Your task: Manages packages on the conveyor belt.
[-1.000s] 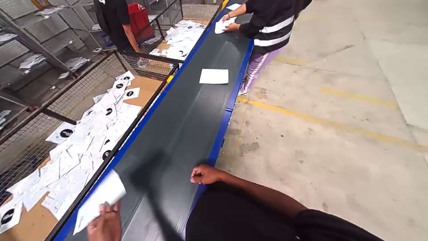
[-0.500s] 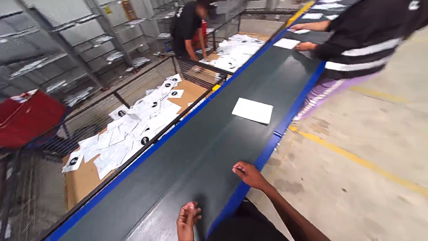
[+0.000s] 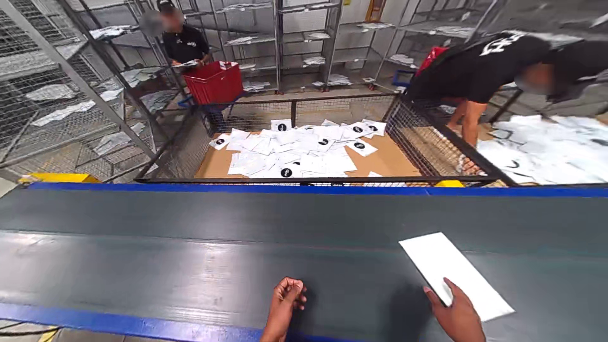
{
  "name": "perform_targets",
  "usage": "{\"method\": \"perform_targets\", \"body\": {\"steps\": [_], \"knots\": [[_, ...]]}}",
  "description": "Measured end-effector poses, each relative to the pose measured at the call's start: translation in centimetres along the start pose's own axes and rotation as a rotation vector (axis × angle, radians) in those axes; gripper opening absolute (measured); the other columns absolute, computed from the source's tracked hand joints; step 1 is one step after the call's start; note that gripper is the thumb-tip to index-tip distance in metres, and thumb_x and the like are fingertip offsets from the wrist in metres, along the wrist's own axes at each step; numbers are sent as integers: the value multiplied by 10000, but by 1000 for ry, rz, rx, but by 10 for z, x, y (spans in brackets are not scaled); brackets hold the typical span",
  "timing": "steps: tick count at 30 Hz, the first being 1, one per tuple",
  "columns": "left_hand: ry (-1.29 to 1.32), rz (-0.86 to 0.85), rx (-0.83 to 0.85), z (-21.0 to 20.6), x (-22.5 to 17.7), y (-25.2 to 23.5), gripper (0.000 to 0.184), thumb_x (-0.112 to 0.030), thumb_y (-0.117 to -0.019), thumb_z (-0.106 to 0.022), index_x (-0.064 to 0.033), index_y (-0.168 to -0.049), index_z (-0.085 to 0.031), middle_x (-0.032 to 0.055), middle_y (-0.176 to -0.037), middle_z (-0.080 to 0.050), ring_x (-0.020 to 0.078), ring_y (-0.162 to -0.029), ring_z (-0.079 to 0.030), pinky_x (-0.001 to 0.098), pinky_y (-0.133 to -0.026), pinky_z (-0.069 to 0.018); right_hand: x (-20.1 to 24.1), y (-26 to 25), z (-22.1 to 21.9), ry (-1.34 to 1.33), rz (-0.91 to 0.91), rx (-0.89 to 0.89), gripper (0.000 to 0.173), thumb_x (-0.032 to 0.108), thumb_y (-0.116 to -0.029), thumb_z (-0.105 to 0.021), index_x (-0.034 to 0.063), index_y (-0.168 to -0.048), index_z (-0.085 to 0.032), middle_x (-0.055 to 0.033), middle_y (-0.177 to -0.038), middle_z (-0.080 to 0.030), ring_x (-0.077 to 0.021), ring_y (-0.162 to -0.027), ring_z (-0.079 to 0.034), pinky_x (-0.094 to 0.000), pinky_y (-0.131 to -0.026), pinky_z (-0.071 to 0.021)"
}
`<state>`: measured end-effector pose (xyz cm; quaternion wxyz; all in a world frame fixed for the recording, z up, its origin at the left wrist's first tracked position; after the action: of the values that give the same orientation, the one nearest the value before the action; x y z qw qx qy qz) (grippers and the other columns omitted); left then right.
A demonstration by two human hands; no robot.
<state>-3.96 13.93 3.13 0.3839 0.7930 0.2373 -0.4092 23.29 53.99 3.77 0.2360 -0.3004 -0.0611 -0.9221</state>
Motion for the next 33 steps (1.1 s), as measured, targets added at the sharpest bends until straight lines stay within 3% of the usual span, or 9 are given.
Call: {"method": "perform_targets", "body": {"steps": [3, 7, 10, 13, 19, 24, 28, 31, 33], "knots": [[-13, -1, 88, -29, -5, -6, 228, -162, -1030, -596, 40, -1130, -632, 184, -1072, -717, 257, -858, -723, 398, -733, -621, -37, -1, -17, 194, -11, -17, 921, 400, -805, -812, -38, -1519, -430, -376, -1531, -392, -572, -1429, -358, -746, -1141, -284], [-84, 31, 253, -59, -1, -7, 241, -177, -1046, -569, 25, -1165, -625, 159, -1090, -720, 239, -871, -723, 391, -746, -619, -29, 31, -58, 262, 67, 57, 748, 578, -918, -627, 48, -1444, -585, -316, -1530, -451, -553, -1412, -406, -778, -1094, -305], [-140, 127, 311, -71, 17, -3, 277, -219, -1042, -590, 8, -1199, -616, 137, -1102, -715, 217, -863, -720, 383, -747, -617, 12, 61, -65, 254, 158, 23, 375, 342, -1032, -535, 108, -1214, -764, -213, -1393, -631, -473, -1312, -555, -709, -1066, -395], [-220, 264, 332, -75, 37, -3, 371, -282, -1025, -625, -2, -1267, -596, 148, -1174, -691, 231, -915, -720, 412, -791, -617, 53, 78, -77, 283, 193, 65, 320, 267, -1024, -523, 113, -1098, -793, -143, -1280, -711, -411, -1236, -623, -680, -991, -439], [-369, 458, 233, -65, 76, -13, 729, -415, -946, -726, 28, -1445, -432, 242, -1288, -616, 339, -1073, -687, 510, -907, -588, 109, 110, -131, 259, 349, 227, 414, 434, -1003, -601, 174, -1301, -725, -138, -1498, -565, -417, -1372, -515, -676, -1020, -439], [-518, 408, 112, -35, 73, -22, 545, -404, -983, -666, 20, -1310, -564, 216, -1132, -686, 313, -895, -737, 497, -798, -631, 151, 138, -168, 186, 709, 165, 255, 259, -1026, -552, 215, -1091, -794, 4, -1290, -720, -243, -1237, -648, -495, -1017, -514], [-609, 304, 26, -3, 53, -12, 603, -574, -969, -610, 0, -1144, -667, 174, -965, -732, 287, -802, -749, 506, -747, -643, 192, 129, -177, -104, 597, 328, 254, 300, -1017, -591, 156, -1065, -794, -8, -1149, -764, -187, -1121, -705, -447, -994, -562], [-575, 51, -108, 8, 20, -1, 437, -421, -1008, -613, -3, -1044, -732, 129, -938, -750, 217, -874, -735, 463, -852, -611, 234, 137, -172, -302, 659, 627, 224, 272, -998, -642, 137, -1122, -770, -22, -1175, -749, -165, -1144, -686, -430, -1029, -546], [-697, -105, -122, 11, 1, 0, 314, -266, -1007, -582, 4, -975, -740, 117, -873, -741, 202, -852, -726, 457, -851, -601, 246, 146, -159, -412, 628, 791, 336, 336, -998, -672, 154, -1276, -724, -6, -1369, -672, -121, -1273, -616, -383, -1108, -501]]}}
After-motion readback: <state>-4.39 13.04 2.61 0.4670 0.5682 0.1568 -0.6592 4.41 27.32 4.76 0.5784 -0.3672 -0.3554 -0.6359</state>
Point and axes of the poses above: each hand's wrist, its own y-axis away from the middle knuckle, its own z-axis out of the back of the hand, x = y × z, the point moved 6 cm from there along -y, towards the middle knuckle
